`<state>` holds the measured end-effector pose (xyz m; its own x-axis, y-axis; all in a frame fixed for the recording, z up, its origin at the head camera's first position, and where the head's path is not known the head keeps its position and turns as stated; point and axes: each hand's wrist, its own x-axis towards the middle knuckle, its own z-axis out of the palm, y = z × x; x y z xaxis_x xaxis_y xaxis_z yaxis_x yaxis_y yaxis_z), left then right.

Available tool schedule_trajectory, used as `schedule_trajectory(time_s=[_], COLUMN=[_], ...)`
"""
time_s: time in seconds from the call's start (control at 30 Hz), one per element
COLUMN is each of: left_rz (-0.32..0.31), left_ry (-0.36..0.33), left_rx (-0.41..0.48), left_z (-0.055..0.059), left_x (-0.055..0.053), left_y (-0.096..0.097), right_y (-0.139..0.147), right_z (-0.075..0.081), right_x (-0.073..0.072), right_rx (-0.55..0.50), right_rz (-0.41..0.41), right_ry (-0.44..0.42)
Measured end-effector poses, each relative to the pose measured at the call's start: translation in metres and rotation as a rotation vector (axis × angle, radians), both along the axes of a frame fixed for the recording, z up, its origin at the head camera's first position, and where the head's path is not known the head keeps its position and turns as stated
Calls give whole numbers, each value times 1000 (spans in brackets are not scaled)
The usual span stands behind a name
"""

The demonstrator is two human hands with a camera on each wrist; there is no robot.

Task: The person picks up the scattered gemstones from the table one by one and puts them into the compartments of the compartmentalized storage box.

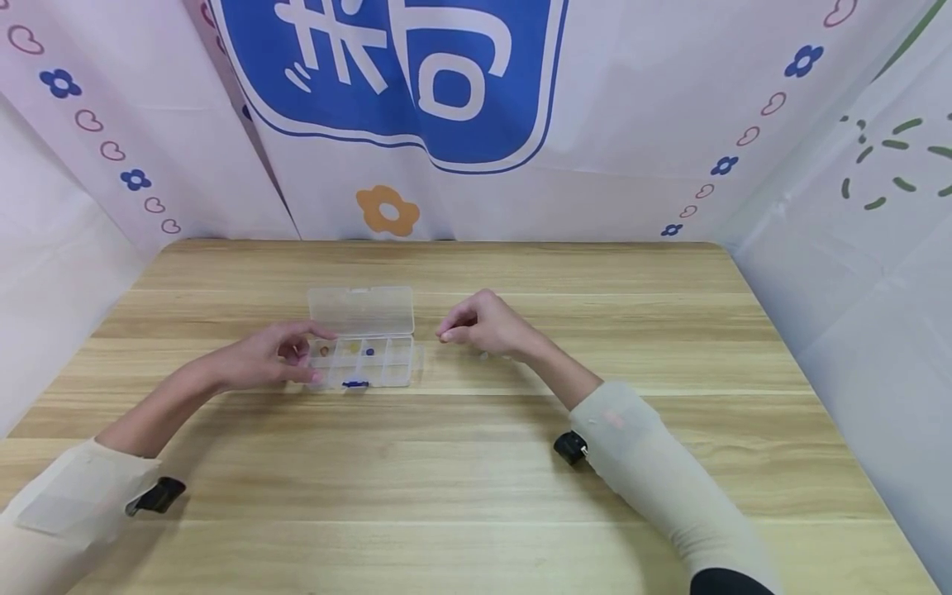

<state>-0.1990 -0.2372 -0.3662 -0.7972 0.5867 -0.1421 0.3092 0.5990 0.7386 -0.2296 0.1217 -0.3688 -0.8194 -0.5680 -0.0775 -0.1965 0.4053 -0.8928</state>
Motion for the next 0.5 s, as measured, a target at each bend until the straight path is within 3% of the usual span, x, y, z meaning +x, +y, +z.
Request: schedule_trajectory(time_s=[0.5], left_rz=[-6], left_ry=[0], left_rx=[1], left_z=[0], left_x=[0], left_y=[0], right_y=[-21], right_z=[-3], right_x=[-3], right_rx=[-48], right_rz=[6], right_ry=[-14])
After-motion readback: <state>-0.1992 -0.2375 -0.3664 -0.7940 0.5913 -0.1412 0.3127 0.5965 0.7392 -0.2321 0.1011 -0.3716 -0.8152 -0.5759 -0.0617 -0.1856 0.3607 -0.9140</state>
